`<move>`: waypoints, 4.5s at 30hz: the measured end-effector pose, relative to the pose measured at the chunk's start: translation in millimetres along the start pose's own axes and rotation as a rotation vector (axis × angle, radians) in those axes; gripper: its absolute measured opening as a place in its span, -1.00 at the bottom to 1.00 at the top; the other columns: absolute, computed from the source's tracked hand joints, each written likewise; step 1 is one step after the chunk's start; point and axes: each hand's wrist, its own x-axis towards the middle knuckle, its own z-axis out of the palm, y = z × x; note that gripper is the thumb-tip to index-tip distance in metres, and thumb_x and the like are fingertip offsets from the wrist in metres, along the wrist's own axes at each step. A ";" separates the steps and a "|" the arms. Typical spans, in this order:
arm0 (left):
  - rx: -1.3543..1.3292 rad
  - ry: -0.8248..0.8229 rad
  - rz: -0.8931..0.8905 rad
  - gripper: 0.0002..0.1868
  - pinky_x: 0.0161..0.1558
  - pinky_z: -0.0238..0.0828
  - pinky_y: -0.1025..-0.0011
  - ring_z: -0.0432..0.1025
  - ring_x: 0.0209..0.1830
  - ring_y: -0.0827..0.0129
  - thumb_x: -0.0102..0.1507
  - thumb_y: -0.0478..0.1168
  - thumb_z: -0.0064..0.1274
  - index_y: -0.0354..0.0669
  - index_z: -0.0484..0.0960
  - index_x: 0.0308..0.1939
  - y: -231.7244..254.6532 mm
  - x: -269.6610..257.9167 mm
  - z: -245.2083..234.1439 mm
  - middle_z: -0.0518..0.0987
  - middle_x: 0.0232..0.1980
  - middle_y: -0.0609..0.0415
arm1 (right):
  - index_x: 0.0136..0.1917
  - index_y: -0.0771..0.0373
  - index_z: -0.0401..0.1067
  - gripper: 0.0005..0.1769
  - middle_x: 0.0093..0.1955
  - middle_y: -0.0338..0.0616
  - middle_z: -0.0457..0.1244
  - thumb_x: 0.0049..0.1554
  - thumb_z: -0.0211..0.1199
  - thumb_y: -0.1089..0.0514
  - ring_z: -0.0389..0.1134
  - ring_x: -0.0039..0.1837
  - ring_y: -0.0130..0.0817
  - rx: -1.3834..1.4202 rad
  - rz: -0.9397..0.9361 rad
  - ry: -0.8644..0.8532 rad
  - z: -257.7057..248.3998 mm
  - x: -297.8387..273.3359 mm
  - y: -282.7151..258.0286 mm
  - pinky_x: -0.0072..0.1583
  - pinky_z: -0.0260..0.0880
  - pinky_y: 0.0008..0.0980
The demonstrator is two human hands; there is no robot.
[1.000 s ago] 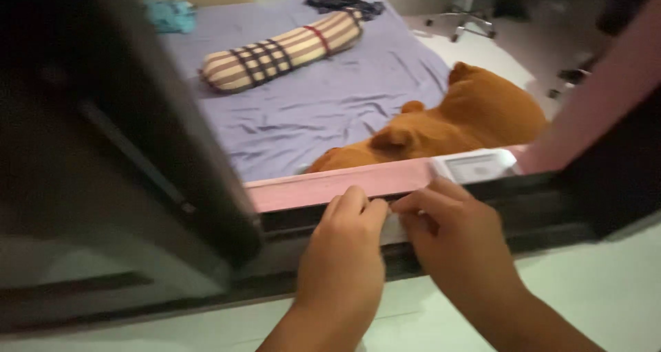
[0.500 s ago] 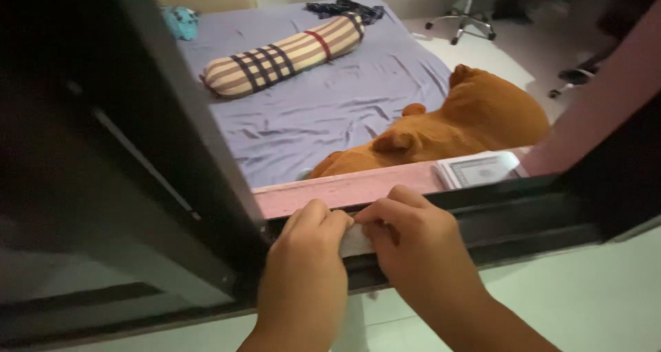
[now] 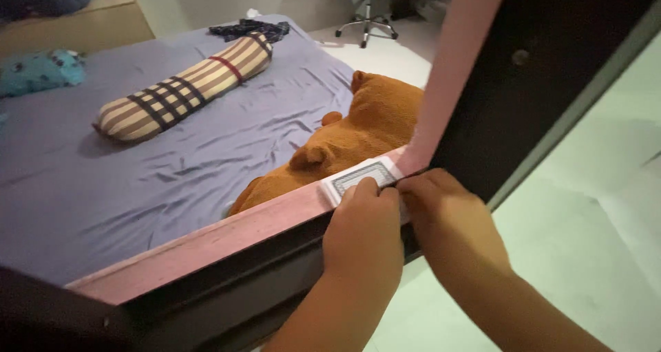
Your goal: The person wipes a floral-patterned window and its frame with a white cloth, then cleans the windowsill. The camera is head-mounted and shows the hands and window throughout.
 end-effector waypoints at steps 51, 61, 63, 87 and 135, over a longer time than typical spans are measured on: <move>-0.149 0.153 -0.188 -0.66 -0.17 0.44 0.18 0.47 -0.19 0.08 0.04 -0.41 0.00 -0.03 0.75 -0.20 -29.5 -46.0 -52.3 0.57 -0.23 0.08 | -0.17 0.13 0.60 -0.91 -0.20 -0.30 0.35 0.04 0.31 0.25 0.35 -0.27 -0.32 0.147 -0.131 -0.132 11.8 -4.0 -30.9 -0.17 0.37 -0.35; -0.145 0.179 -0.056 -0.79 -0.22 0.41 0.20 0.41 -0.18 0.12 0.11 -0.43 -0.01 -0.12 0.65 -0.24 -3.2 -23.4 -23.5 0.46 -0.26 0.07 | -0.10 0.25 0.59 -0.87 -0.07 -0.26 0.41 0.05 0.32 0.33 0.36 -0.21 -0.33 0.082 -0.060 -0.023 -4.0 -2.8 -3.6 -0.10 0.38 -0.38; -0.144 0.130 -0.094 -0.69 -0.20 0.43 0.21 0.42 -0.14 0.15 0.11 -0.44 -0.02 -0.08 0.70 -0.13 -4.0 -25.8 -27.3 0.46 -0.22 0.10 | -0.09 0.23 0.60 -0.88 -0.09 -0.28 0.40 0.06 0.33 0.31 0.36 -0.21 -0.35 0.058 -0.039 -0.027 -4.1 -3.8 -8.2 -0.10 0.38 -0.38; -0.107 0.247 -0.332 -0.61 -0.14 0.46 0.28 0.48 -0.16 0.23 0.08 -0.48 -0.08 -0.06 0.77 -0.18 -96.9 -126.2 -128.0 0.57 -0.22 0.14 | -0.20 0.20 0.60 -0.92 -0.30 -0.30 0.32 -0.01 0.34 0.30 0.25 -0.38 -0.38 0.263 -0.258 -0.087 60.4 -45.7 -146.0 -0.26 0.30 -0.41; -0.158 0.155 -0.347 -0.72 -0.15 0.46 0.28 0.46 -0.11 0.27 0.10 -0.47 0.00 -0.04 0.71 -0.25 -75.7 -104.8 -113.3 0.50 -0.23 0.17 | -0.15 0.12 0.64 -0.90 -0.28 -0.36 0.29 0.02 0.38 0.22 0.22 -0.38 -0.41 0.165 -0.110 -0.110 46.9 -42.9 -121.7 -0.24 0.25 -0.43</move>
